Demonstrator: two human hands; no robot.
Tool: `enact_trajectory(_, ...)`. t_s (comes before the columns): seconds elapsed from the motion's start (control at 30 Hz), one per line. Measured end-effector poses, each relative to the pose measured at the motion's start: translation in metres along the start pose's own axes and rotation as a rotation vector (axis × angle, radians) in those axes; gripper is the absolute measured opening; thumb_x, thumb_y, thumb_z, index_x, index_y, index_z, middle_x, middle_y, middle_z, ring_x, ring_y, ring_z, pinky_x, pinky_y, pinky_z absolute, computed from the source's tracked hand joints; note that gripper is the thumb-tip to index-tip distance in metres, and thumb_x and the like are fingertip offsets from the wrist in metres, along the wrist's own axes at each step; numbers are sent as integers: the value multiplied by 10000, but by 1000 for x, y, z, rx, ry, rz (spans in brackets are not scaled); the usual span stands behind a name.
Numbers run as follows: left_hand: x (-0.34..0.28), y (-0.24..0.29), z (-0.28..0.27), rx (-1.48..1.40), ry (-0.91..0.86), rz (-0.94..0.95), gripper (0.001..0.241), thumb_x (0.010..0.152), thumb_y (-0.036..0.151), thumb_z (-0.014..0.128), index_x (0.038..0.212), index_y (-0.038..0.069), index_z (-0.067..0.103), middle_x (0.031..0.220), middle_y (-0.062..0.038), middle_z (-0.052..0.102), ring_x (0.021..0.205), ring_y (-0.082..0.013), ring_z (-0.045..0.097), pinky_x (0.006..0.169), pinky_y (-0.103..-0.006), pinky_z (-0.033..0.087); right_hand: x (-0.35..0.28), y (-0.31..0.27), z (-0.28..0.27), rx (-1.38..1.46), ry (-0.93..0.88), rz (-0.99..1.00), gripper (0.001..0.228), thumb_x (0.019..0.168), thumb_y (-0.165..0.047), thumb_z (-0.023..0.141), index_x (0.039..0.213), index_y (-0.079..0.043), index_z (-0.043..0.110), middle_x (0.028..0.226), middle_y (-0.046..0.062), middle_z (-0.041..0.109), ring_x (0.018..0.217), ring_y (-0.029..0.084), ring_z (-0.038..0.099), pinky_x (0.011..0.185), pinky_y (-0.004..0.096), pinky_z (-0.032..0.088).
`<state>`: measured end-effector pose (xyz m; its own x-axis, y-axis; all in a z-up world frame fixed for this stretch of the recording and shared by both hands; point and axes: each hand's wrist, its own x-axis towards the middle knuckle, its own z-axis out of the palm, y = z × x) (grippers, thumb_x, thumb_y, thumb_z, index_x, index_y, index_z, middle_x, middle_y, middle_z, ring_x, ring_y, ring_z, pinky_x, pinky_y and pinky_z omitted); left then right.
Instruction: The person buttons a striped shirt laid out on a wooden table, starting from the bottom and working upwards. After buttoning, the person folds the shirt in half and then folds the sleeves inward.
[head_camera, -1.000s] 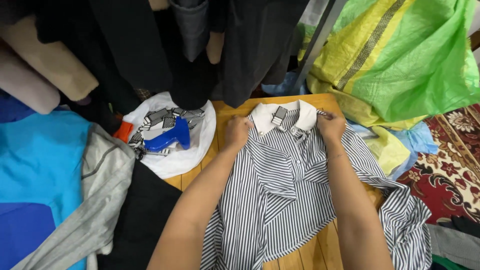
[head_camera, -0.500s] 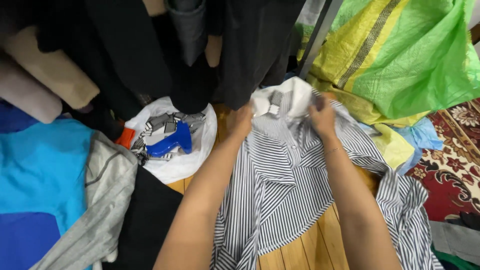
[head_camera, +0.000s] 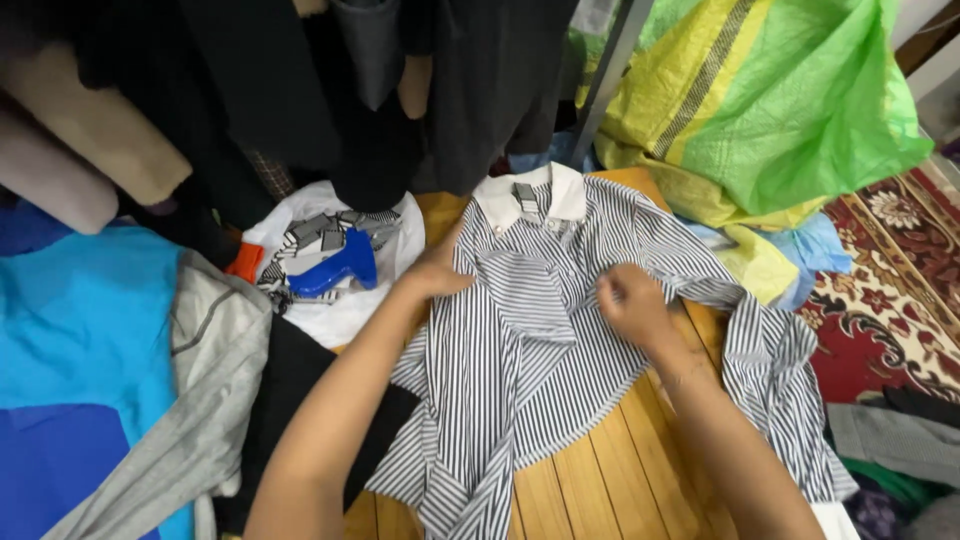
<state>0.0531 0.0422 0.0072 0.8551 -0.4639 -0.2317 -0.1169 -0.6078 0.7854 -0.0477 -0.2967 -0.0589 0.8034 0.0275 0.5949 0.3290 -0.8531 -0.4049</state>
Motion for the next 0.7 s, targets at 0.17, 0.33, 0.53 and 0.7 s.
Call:
enact_trajectory(0.17,35,-53,28,-14,-4,-59,697,813,26,620,1457,288,570,1521,-178,502,1390,-385,499,1093,-472,474,-51,-37,-18,-165,-274,73,301,924,-247,670,1134,-32,667,1136,215,605,1138,400,604,973,461,491)
enact_trajectory(0.33,103,-102,61,67,73,-15,678,774,-30,609,1403,223,623,1484,-166,464,1431,-375,434,1111,-483,437,-73,-78,-50,-198,-522,94,657,1018,-429,523,1546,-55,410,1562,306,346,1478,482,288,1218,561,227)
enact_trajectory(0.53,136,-130,61,374,139,-48,692,753,-12,645,1428,135,607,1410,-210,526,1352,-394,522,1074,-562,453,-114,-27,-91,-422,-557,92,724,1004,-545,499,1593,-148,358,1650,219,287,1517,401,271,1234,499,217)
enact_trajectory(0.7,123,-135,61,385,229,-74,682,792,-29,641,1455,104,555,1454,-210,473,1373,-377,478,1102,-556,371,-148,5,-141,-329,-698,291,798,986,-557,514,1633,-182,236,1690,218,136,1545,436,127,1237,567,133)
